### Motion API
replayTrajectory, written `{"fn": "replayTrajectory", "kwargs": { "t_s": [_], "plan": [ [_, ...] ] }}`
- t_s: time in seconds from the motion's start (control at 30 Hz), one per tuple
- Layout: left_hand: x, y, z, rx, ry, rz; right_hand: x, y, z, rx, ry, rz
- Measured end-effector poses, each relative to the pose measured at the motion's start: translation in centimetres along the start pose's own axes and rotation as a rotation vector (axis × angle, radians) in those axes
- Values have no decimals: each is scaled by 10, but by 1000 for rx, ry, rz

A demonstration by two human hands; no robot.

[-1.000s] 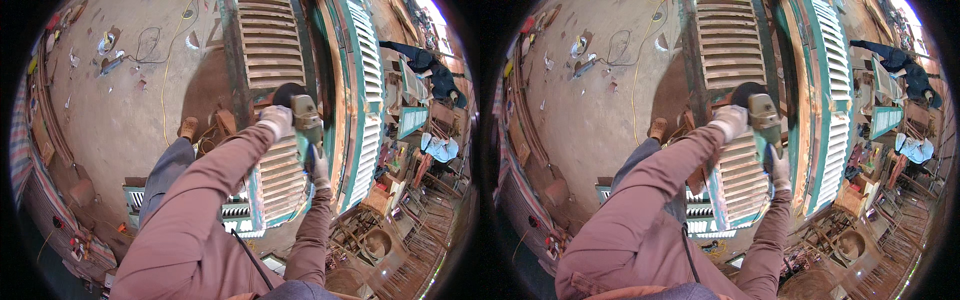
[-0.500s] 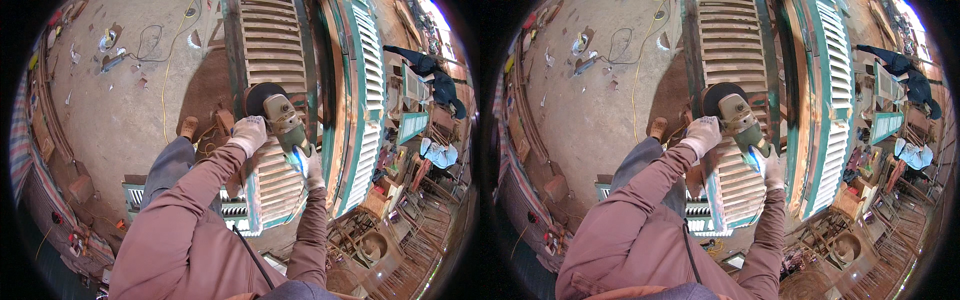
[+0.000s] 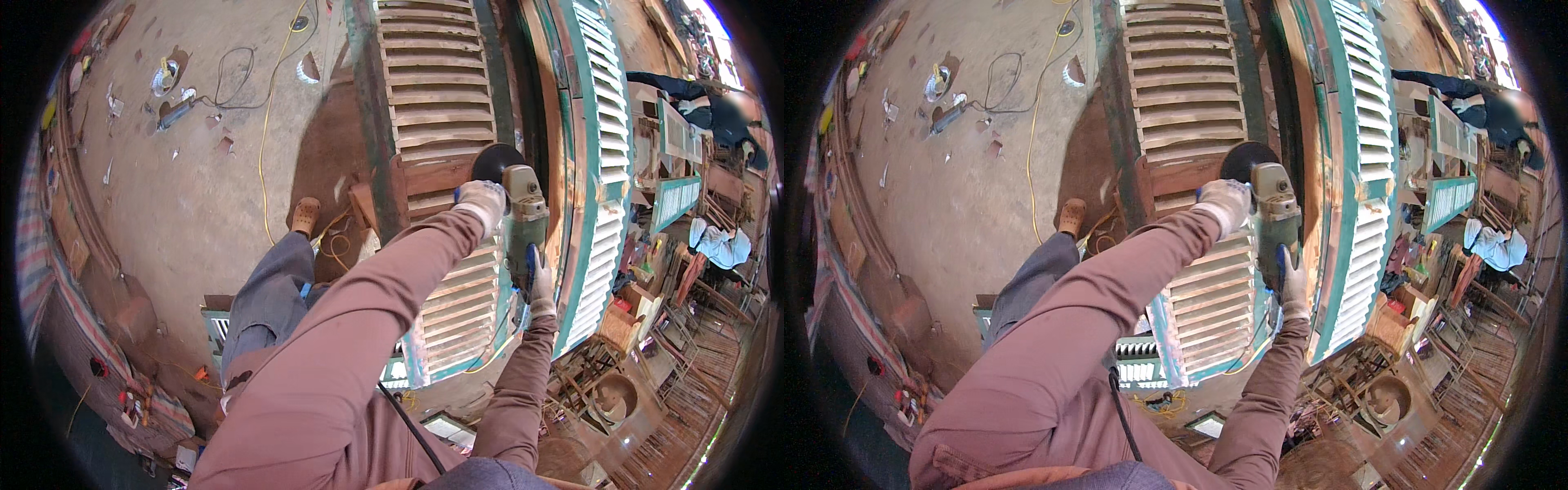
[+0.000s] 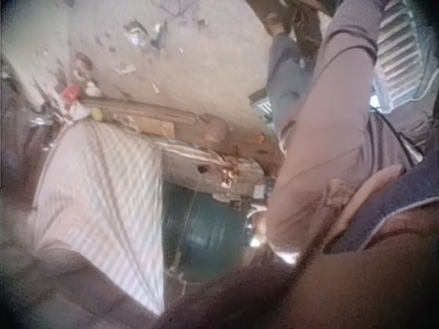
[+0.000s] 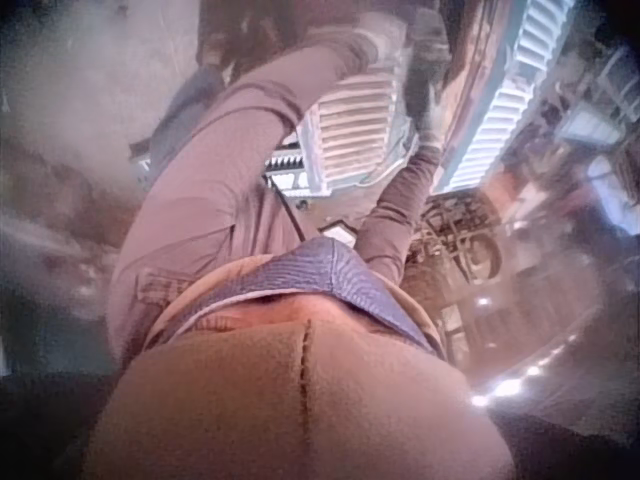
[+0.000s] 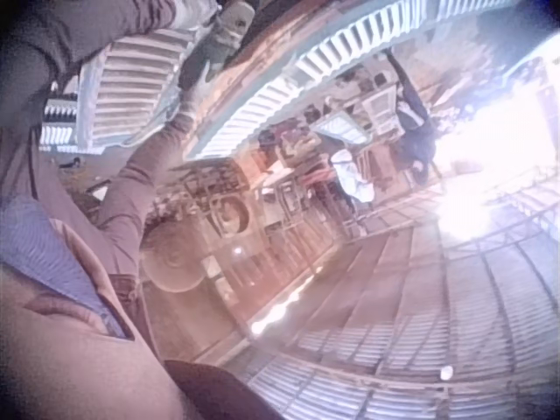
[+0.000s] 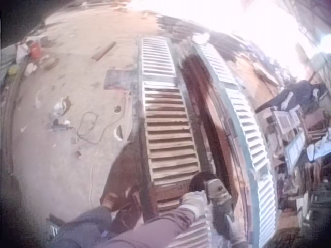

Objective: The person uses a handheld power sander to sand the surface of a wooden slatted panel. The person moves the sander across the slats and frame, removing old paint and smoothing the wood.

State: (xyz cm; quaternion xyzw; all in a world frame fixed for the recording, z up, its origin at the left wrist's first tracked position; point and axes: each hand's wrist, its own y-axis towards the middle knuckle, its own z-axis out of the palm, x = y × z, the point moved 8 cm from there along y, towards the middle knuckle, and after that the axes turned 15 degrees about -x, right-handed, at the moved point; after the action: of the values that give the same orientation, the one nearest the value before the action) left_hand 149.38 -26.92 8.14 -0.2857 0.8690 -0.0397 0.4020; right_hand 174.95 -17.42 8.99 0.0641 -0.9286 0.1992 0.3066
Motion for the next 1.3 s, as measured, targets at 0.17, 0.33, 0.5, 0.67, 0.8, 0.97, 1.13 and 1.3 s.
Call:
{"fn": "replayTrajectory", "kwargs": {
  "t_s": [0.17,0.33,0.5,0.67,0.8,0.97,1.13,1.3],
  "plan": [
    [-13,2,7,-10,32,62,-17,-11,-7,-68,-116,-305],
    [68,-61,-35,-37,10,-88,24,-62,43,-51,-251,-248],
    [108,-125,-66,-72,63,-235,78,-107,73,7,-233,-89],
    [99,-103,-52,-55,24,-212,80,-88,65,46,-280,-81],
    [64,-62,-43,-42,-35,-139,27,-46,42,-31,-442,-468],
    [33,-19,-17,6,24,-55,10,-23,20,-37,-88,-49],
    [-3,7,7,87,96,60,-33,-20,2,-79,139,152],
    [-1,-7,19,80,55,89,-4,-63,6,-112,-116,-100]
  ]
}}
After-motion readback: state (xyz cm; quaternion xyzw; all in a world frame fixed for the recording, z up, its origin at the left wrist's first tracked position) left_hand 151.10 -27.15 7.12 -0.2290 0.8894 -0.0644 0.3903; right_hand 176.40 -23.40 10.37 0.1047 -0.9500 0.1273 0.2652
